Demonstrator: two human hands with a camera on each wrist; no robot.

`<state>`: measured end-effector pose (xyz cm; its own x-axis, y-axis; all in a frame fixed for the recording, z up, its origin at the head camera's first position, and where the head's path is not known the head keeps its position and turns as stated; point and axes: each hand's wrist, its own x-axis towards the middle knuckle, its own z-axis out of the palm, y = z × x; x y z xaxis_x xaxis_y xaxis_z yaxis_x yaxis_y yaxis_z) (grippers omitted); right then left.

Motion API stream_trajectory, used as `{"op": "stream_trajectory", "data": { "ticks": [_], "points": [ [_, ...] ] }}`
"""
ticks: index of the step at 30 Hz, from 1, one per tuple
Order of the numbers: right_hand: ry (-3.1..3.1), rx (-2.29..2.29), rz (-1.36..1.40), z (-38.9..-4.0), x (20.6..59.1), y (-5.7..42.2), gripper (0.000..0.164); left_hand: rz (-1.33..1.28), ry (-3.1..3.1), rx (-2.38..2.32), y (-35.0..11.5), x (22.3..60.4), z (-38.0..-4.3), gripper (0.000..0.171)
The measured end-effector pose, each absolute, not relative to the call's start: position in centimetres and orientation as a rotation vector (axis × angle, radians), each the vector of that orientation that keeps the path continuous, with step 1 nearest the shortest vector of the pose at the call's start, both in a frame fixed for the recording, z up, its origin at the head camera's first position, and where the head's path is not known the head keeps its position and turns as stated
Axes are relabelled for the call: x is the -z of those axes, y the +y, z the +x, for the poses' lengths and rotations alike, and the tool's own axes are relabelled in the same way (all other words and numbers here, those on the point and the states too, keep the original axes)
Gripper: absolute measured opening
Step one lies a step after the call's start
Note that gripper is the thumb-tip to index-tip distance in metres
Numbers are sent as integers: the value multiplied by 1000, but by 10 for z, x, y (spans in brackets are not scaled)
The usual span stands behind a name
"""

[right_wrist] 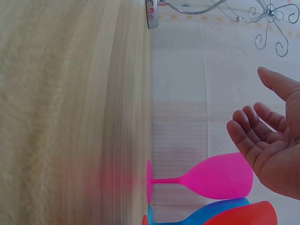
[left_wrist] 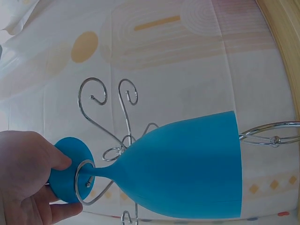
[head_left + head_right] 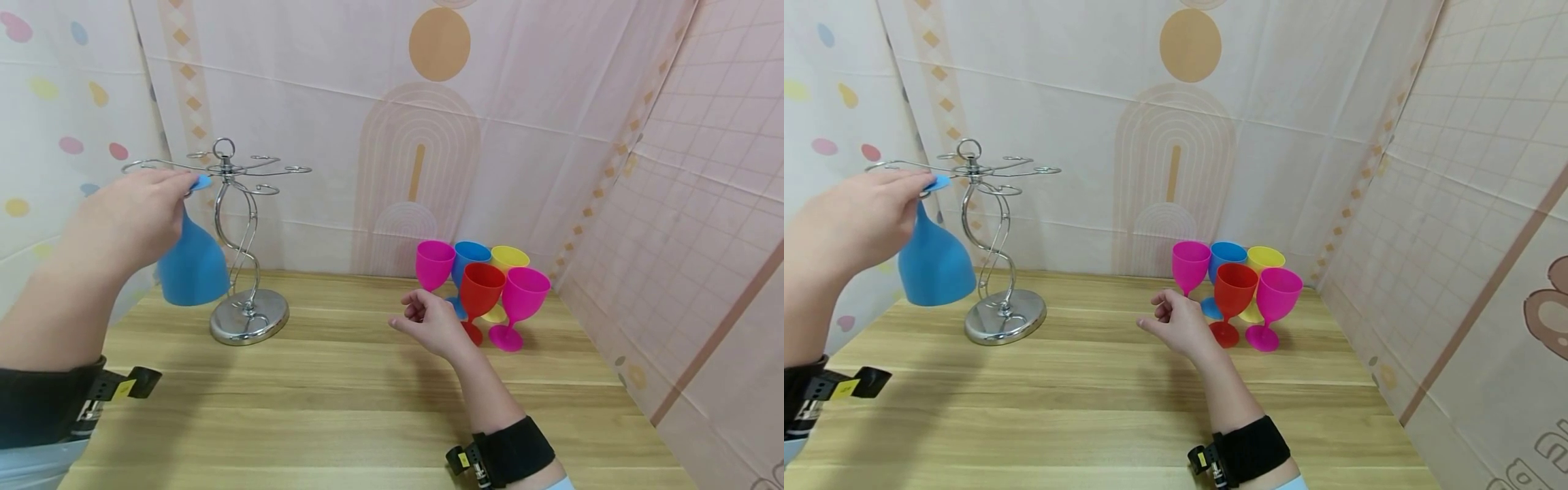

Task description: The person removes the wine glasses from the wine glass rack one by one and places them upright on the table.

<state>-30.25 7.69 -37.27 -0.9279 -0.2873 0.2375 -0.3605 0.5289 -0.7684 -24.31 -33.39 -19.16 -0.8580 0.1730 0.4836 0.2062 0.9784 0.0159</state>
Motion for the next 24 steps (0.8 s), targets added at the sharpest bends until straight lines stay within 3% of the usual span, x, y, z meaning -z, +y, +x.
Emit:
{"op": "stream_trajectory", "data": {
  "ticks": [24],
  "points": [
    [-2684, -1353, 565, -303, 374, 77, 45, -156, -2654, 90, -338, 188, -241, 47]
  ]
}}
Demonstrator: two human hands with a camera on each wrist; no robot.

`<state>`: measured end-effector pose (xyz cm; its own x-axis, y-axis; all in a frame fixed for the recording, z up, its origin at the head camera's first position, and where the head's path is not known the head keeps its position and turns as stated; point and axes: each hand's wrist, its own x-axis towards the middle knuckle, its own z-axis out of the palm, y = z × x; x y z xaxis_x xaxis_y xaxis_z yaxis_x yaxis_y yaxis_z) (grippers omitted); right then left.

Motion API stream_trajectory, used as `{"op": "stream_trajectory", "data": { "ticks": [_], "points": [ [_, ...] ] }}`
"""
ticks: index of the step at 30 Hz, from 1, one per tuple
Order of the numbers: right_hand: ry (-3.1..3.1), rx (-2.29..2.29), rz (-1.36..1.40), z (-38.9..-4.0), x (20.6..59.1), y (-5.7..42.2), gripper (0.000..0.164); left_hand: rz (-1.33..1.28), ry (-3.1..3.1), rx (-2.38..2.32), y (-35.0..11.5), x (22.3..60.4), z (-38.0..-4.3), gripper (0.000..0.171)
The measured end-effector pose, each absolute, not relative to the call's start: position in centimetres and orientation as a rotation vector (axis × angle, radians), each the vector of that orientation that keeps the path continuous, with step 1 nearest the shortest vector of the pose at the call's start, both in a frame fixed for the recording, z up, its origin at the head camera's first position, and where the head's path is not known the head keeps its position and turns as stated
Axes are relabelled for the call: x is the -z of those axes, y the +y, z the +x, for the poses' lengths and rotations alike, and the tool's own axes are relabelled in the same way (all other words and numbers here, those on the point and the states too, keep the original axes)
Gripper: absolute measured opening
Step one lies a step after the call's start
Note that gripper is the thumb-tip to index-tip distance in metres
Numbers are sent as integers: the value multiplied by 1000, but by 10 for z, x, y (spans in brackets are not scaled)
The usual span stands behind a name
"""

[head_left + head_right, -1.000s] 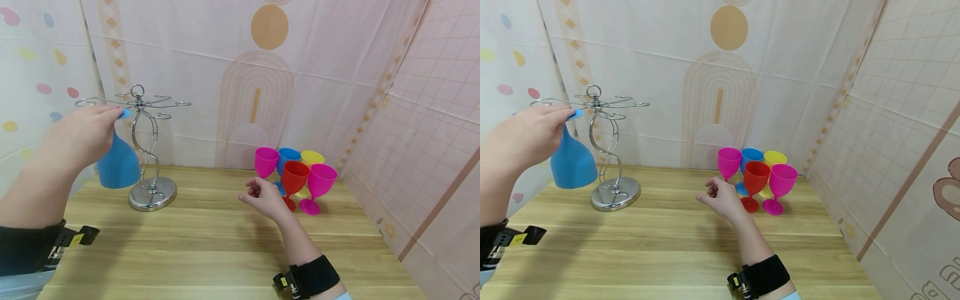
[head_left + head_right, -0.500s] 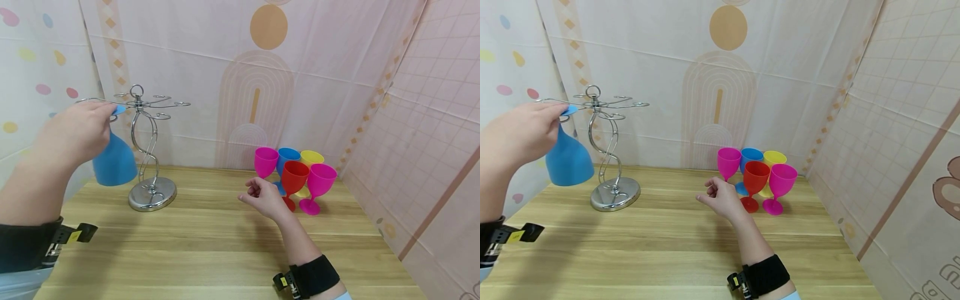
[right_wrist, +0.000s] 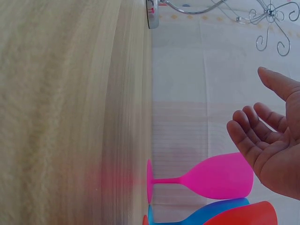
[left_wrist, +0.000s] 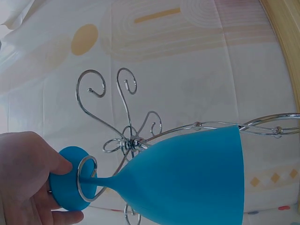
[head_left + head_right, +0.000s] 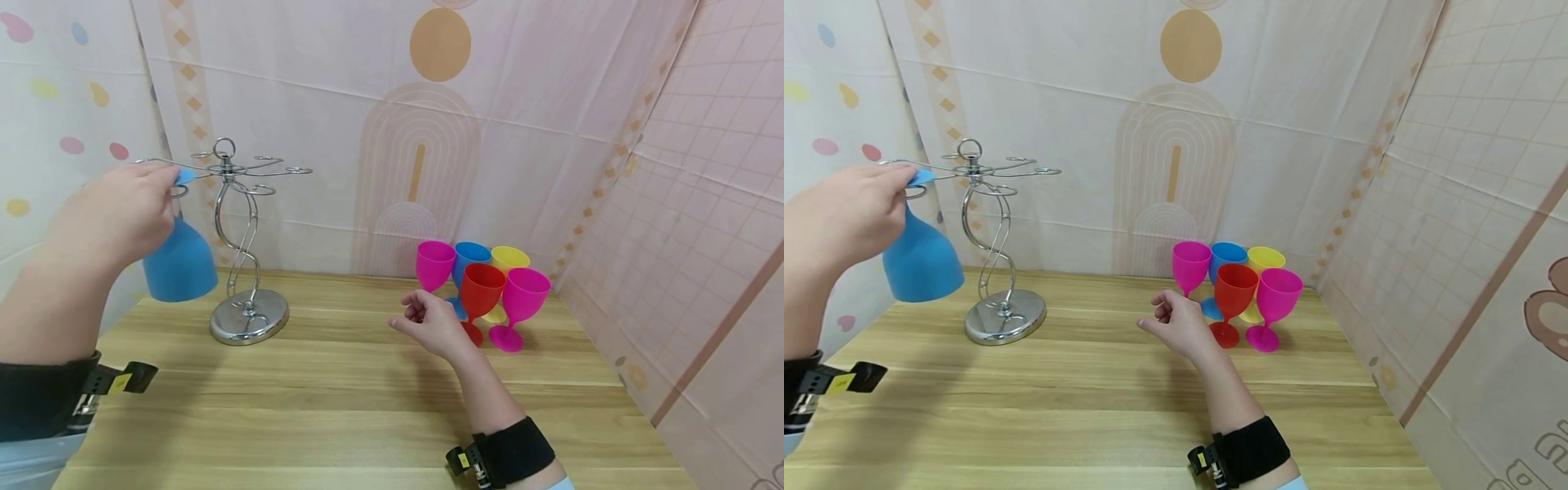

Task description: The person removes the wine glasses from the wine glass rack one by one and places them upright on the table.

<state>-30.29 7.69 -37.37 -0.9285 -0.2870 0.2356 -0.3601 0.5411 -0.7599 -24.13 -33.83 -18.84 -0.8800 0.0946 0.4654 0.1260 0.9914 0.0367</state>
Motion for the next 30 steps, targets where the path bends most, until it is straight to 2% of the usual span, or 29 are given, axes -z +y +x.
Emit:
{"op": "stream_trajectory", "data": {
  "ticks": [6, 14, 24, 27, 30],
  "points": [
    [-2682, -1352, 577, -302, 373, 77, 44, -108, -2656, 101, -341, 190, -242, 45],
    [-2686, -1360, 569, -302, 373, 76, 44, -72, -2684, 94, -347, 187, -243, 51],
    [-2690, -1358, 563, -304, 374, 77, 44, -75, -2697, 72, -346, 184, -251, 40],
    [-2688, -1360, 564, -304, 374, 77, 45, -76, -2684, 85, -345, 183, -254, 29],
    [-2686, -1362, 565, -304, 374, 78, 45, -69, -2694, 92, -343, 181, -257, 28]
  ]
}}
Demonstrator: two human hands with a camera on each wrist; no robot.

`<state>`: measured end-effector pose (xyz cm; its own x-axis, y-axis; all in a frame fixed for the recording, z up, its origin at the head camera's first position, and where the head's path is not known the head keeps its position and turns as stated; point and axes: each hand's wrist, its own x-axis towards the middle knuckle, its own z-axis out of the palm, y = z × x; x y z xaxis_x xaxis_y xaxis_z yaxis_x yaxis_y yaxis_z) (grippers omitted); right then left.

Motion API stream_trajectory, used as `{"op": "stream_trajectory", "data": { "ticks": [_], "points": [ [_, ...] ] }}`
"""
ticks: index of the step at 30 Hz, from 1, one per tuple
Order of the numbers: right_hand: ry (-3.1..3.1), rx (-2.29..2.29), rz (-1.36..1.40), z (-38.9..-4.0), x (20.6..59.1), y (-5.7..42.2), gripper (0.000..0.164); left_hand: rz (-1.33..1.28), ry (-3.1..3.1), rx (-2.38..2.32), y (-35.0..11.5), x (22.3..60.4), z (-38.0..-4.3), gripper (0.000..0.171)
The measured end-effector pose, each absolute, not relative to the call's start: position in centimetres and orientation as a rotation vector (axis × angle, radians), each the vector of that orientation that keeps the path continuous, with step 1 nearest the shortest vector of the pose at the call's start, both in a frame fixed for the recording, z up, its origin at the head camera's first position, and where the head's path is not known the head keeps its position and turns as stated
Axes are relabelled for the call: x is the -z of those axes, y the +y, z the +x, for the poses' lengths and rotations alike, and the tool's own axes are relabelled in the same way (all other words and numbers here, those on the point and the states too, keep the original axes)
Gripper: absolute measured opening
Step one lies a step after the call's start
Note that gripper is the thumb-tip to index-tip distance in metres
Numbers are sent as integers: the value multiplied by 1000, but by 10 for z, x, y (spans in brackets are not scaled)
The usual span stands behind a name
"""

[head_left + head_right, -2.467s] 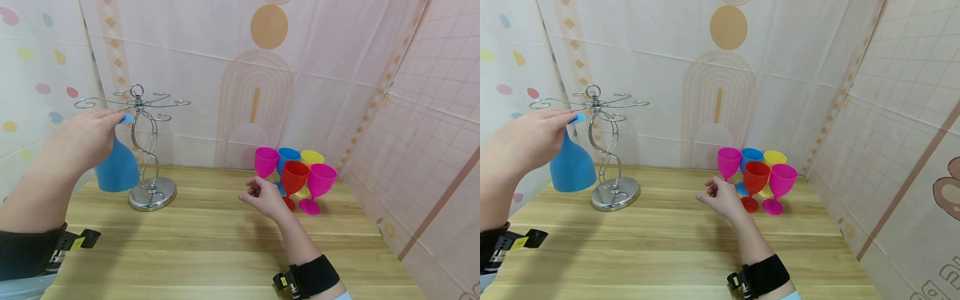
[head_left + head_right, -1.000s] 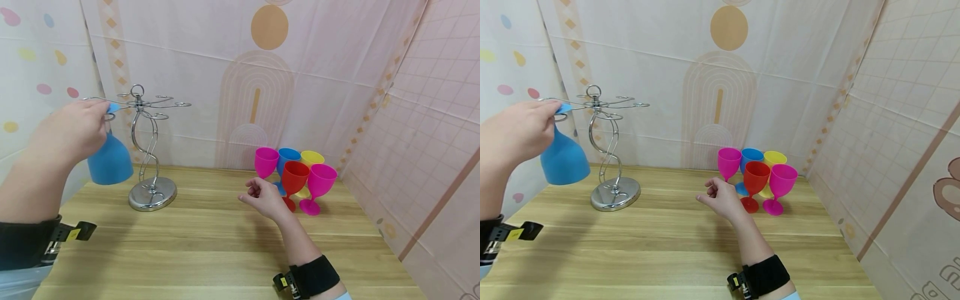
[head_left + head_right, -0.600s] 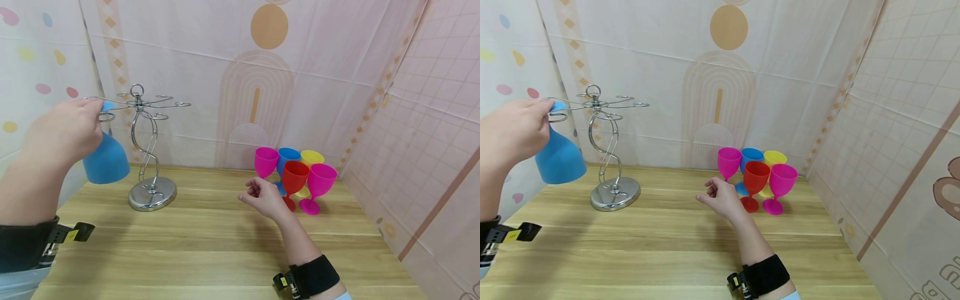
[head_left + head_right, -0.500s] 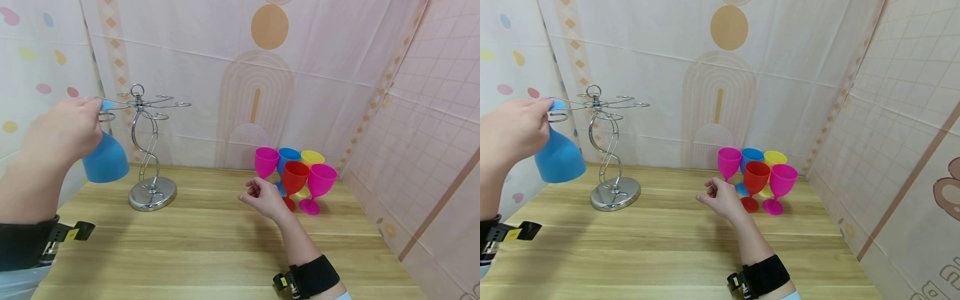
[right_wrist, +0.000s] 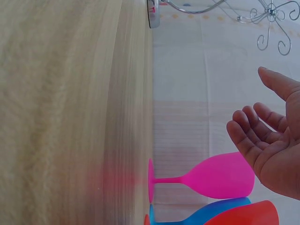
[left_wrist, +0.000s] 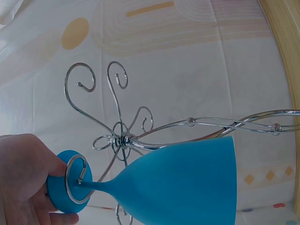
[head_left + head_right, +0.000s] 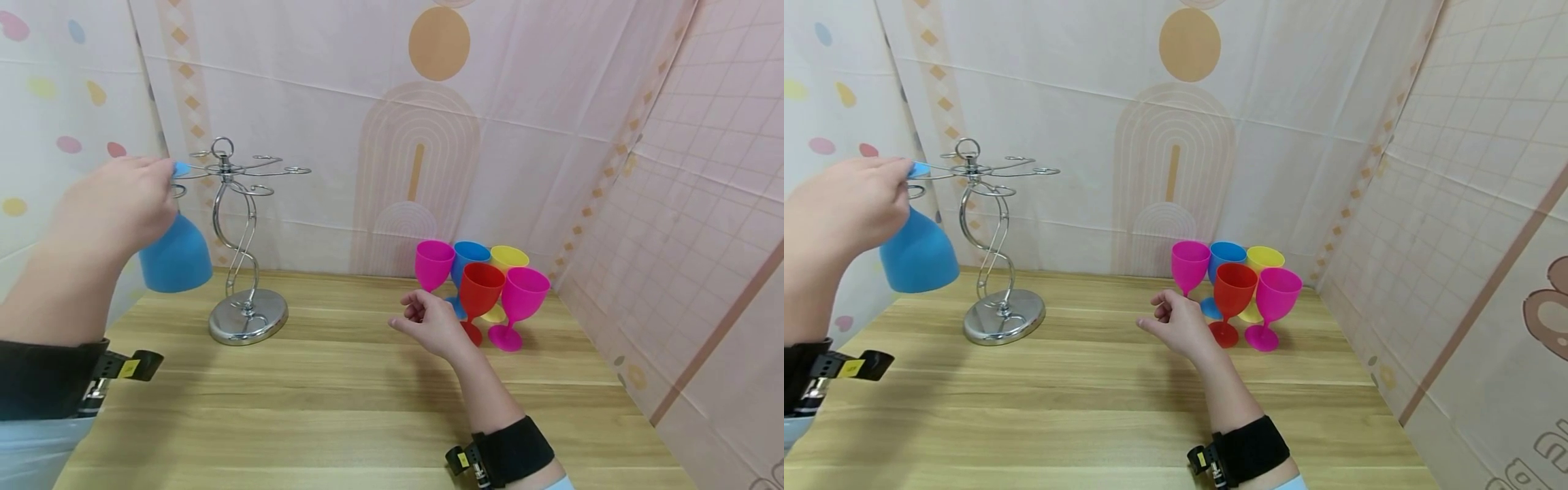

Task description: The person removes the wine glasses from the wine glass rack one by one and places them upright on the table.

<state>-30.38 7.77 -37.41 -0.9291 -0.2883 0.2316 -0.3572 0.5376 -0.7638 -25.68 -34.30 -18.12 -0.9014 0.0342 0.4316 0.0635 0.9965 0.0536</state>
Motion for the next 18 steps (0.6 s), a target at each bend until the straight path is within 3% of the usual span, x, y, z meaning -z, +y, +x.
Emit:
{"op": "stream_trajectory", "data": {
  "ticks": [6, 13, 18],
  "points": [
    [-2684, -1366, 567, -304, 374, 77, 44, -75, -2713, 111, -337, 178, -262, 26],
    [-2685, -1369, 569, -304, 375, 76, 44, -154, -2709, 54, -329, 179, -268, 50],
    [-2687, -1361, 575, -304, 374, 76, 44, -162, -2729, 24, -323, 178, -267, 55]
  ]
}}
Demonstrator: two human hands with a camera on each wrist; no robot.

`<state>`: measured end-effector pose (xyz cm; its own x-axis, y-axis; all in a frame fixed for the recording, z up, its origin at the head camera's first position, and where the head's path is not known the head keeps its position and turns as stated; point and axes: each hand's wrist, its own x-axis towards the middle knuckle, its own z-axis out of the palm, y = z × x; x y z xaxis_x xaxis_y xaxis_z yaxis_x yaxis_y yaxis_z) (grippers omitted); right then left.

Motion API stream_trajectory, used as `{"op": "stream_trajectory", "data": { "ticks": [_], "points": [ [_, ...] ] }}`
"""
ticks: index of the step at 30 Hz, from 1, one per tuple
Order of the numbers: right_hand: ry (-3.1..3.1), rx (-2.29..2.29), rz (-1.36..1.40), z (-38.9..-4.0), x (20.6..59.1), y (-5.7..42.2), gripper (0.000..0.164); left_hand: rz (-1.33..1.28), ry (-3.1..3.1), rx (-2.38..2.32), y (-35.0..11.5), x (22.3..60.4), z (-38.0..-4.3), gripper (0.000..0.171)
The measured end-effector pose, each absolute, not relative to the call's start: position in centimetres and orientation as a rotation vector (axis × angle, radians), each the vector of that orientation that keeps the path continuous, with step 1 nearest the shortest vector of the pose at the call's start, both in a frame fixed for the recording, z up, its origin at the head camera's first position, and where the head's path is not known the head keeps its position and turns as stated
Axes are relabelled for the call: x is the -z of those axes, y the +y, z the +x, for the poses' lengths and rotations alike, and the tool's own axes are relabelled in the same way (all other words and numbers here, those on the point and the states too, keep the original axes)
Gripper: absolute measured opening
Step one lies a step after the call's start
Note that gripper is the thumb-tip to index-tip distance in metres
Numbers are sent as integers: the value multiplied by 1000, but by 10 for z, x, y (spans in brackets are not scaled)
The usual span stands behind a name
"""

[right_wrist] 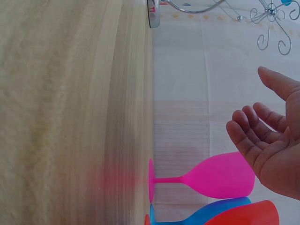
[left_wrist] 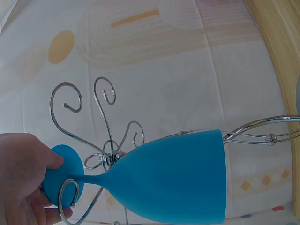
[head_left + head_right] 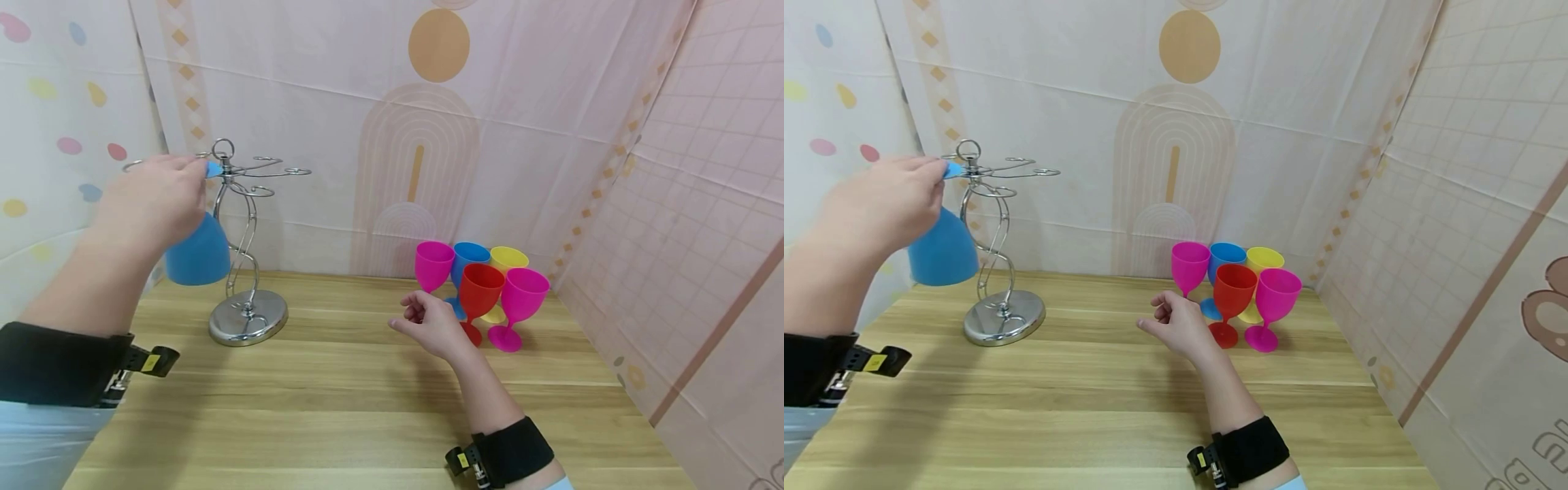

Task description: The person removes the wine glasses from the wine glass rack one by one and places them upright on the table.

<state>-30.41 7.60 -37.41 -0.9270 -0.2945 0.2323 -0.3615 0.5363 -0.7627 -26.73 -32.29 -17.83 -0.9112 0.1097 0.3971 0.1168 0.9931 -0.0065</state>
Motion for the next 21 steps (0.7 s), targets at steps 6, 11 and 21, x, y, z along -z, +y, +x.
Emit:
{"op": "stream_trajectory", "data": {
  "ticks": [6, 11, 21],
  "points": [
    [-2692, -1376, 572, -304, 374, 76, 44, -160, -2764, 16, -319, 181, -267, 56],
    [-2698, -1373, 573, -303, 374, 77, 44, -200, -2733, 7, -317, 183, -267, 54],
    [-2695, -1377, 580, -303, 373, 77, 45, -250, -2652, 7, -309, 188, -256, 51]
  ]
}}
